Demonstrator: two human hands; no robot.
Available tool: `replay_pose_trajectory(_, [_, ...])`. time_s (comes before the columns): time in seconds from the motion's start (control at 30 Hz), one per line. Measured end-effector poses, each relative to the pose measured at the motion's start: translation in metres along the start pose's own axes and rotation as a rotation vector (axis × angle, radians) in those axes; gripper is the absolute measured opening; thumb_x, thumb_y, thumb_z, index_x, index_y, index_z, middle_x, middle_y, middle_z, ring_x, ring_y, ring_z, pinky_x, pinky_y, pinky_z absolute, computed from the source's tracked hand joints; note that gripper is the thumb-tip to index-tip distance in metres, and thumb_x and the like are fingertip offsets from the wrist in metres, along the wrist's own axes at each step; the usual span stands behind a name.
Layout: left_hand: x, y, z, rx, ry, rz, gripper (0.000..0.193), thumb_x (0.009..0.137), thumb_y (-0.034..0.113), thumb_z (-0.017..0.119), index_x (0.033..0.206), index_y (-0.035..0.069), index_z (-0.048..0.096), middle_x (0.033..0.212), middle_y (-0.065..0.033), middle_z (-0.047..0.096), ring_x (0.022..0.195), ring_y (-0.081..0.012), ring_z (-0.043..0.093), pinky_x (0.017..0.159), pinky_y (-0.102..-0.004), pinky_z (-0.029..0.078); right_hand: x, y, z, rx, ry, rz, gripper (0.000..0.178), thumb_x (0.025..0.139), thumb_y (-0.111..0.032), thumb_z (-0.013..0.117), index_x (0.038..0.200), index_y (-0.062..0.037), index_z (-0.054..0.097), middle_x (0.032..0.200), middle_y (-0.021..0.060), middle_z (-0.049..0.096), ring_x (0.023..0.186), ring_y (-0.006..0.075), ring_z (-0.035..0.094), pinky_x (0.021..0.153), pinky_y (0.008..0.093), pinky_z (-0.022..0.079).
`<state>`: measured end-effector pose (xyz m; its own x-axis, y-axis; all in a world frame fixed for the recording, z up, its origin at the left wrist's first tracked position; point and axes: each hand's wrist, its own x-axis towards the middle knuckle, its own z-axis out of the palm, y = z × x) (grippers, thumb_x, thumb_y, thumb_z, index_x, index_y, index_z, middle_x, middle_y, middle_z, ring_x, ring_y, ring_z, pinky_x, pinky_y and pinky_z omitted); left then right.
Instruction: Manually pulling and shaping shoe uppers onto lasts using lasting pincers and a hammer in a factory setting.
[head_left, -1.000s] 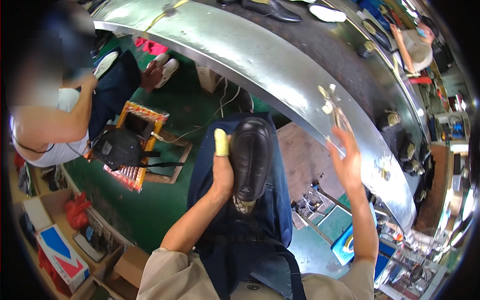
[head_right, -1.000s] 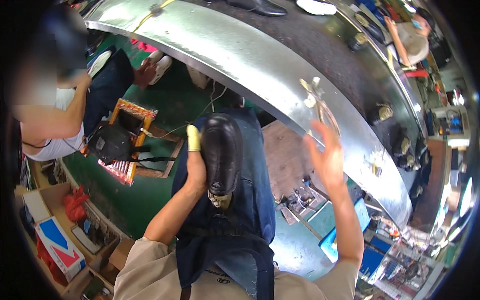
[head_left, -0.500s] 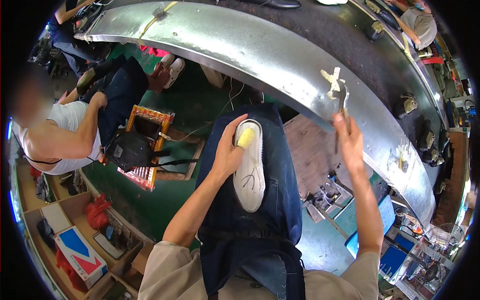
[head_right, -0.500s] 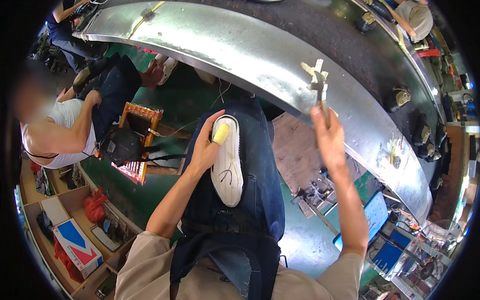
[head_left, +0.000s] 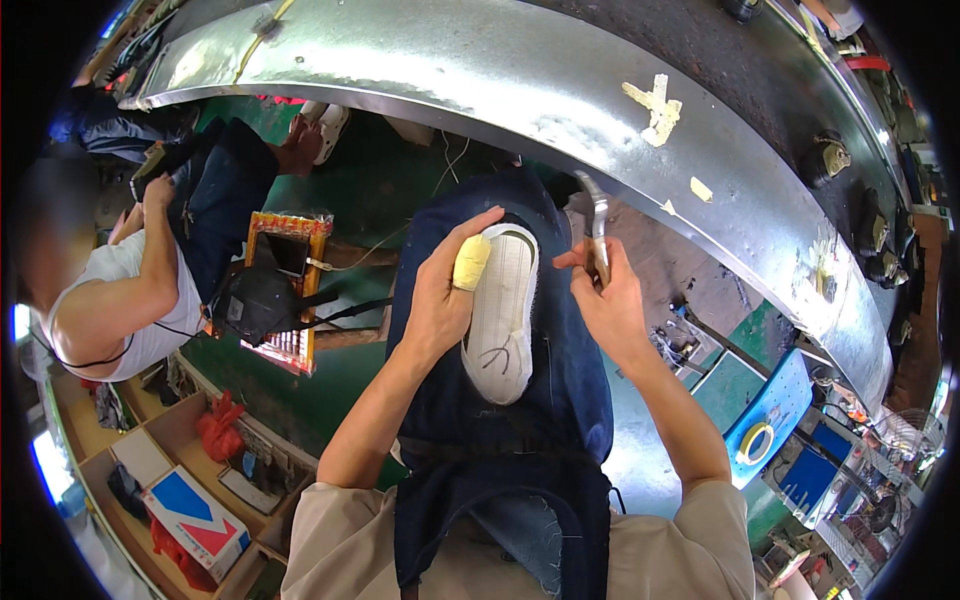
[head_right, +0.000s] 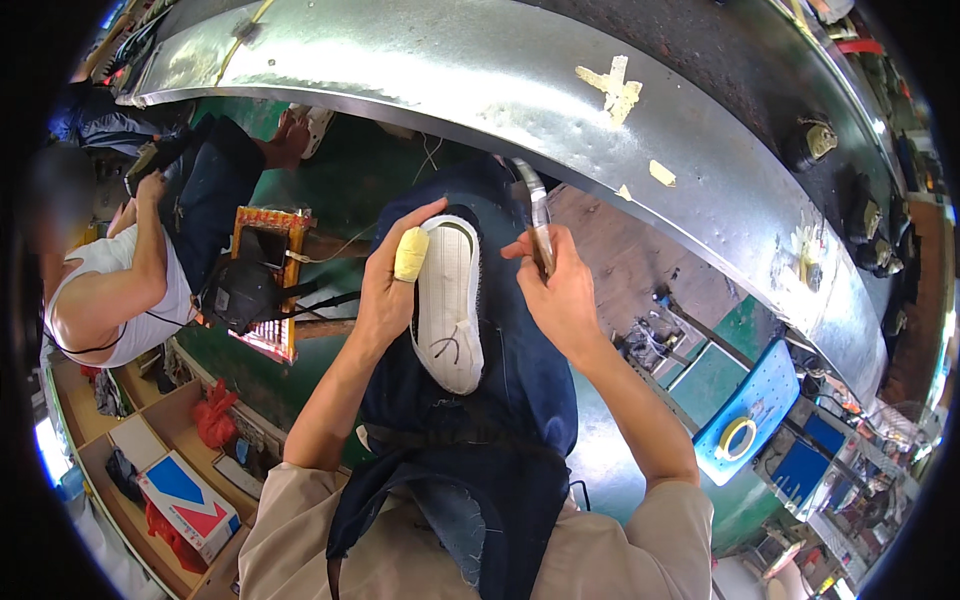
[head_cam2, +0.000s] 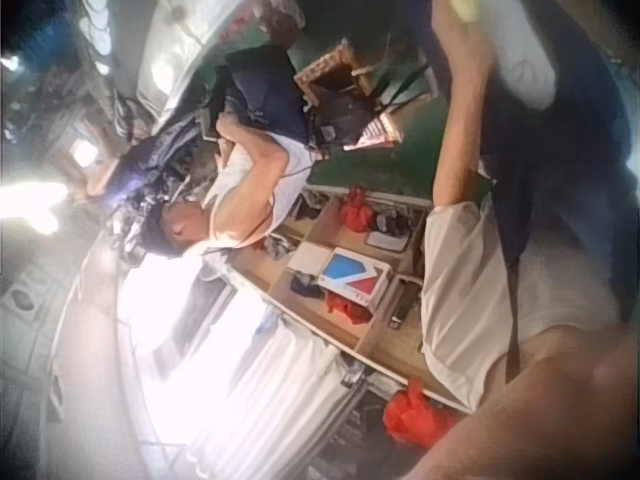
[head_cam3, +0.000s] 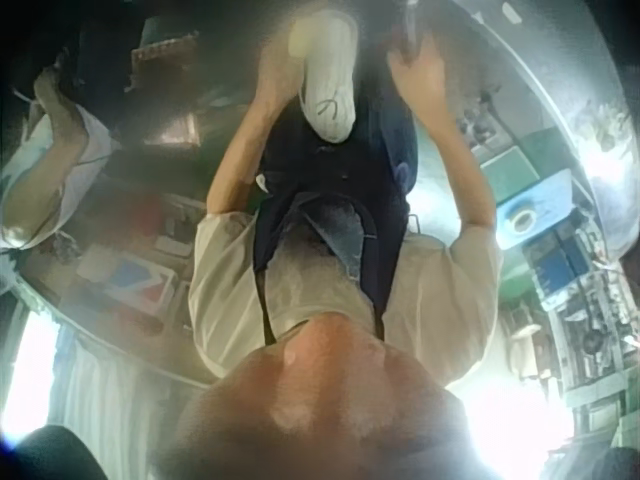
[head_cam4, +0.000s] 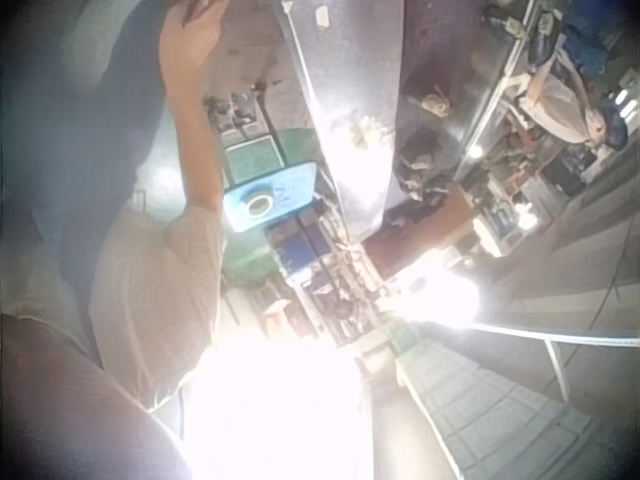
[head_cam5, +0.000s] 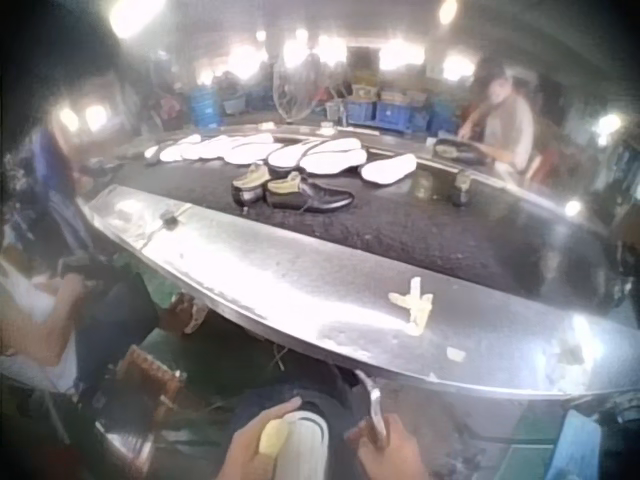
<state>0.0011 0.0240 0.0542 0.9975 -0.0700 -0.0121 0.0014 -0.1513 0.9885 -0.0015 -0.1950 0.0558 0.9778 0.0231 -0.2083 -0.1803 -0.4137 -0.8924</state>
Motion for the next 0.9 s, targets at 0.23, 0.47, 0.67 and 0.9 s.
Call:
replay_pose_trajectory(0.23, [0.0, 0.012, 0.009, 0.064, 0.013, -0.127, 0.038, 0.099, 0.009, 0.061, 0.137, 0.007, 0.061, 0.135, -0.0131, 0.064, 0.122, -0.0246, 0.063, 0.099, -0.0337, 0.05, -0.042, -0.014, 0.022, -0.017, -0.057, -0.024, 0.044, 0.085, -0.021, 0.08, 0.117, -0.0026, 0.054, 0.089, 0.0053, 0.066, 0.073, 0.0153, 0.062, 0.071, 0.0334, 0.052])
replay_pose_trajectory(0.47, [0.001, 0.0, 0.0, 0.113, -0.04, 0.043, 0.042, 0.096, 0.008, 0.064, 0.138, 0.005, 0.061, 0.137, -0.0148, 0.063, 0.128, -0.0277, 0.06, 0.106, -0.0351, 0.046, -0.038, 0.011, 0.014, 0.008, 0.012, -0.083, 0.035, 0.086, -0.009, 0.07, 0.116, -0.0035, 0.054, 0.091, 0.0068, 0.067, 0.073, 0.0152, 0.063, 0.068, 0.032, 0.051])
replay_pose_trajectory(0.67, [-0.004, 0.013, 0.001, 0.063, 0.004, -0.003, 0.042, 0.096, 0.01, 0.065, 0.137, 0.006, 0.062, 0.138, -0.0137, 0.063, 0.129, -0.0264, 0.059, 0.099, -0.0334, 0.05, -0.052, -0.01, -0.014, 0.282, -0.299, 0.224, 0.029, 0.102, -0.026, 0.062, 0.114, 0.0003, 0.057, 0.091, 0.0076, 0.07, 0.077, 0.0103, 0.064, 0.064, 0.0279, 0.05])
replay_pose_trajectory(0.9, [-0.008, 0.029, -0.003, 0.178, -0.028, 0.039, 0.043, 0.093, 0.018, 0.072, 0.135, 0.014, 0.063, 0.141, -0.0096, 0.06, 0.126, -0.0233, 0.06, 0.082, -0.0297, 0.054, -0.039, -0.041, -0.033, 0.61, -0.65, 0.387, 0.04, 0.111, -0.032, 0.045, 0.132, 0.0003, 0.057, 0.102, 0.0069, 0.07, 0.078, 0.0148, 0.068, 0.063, 0.0276, 0.054])
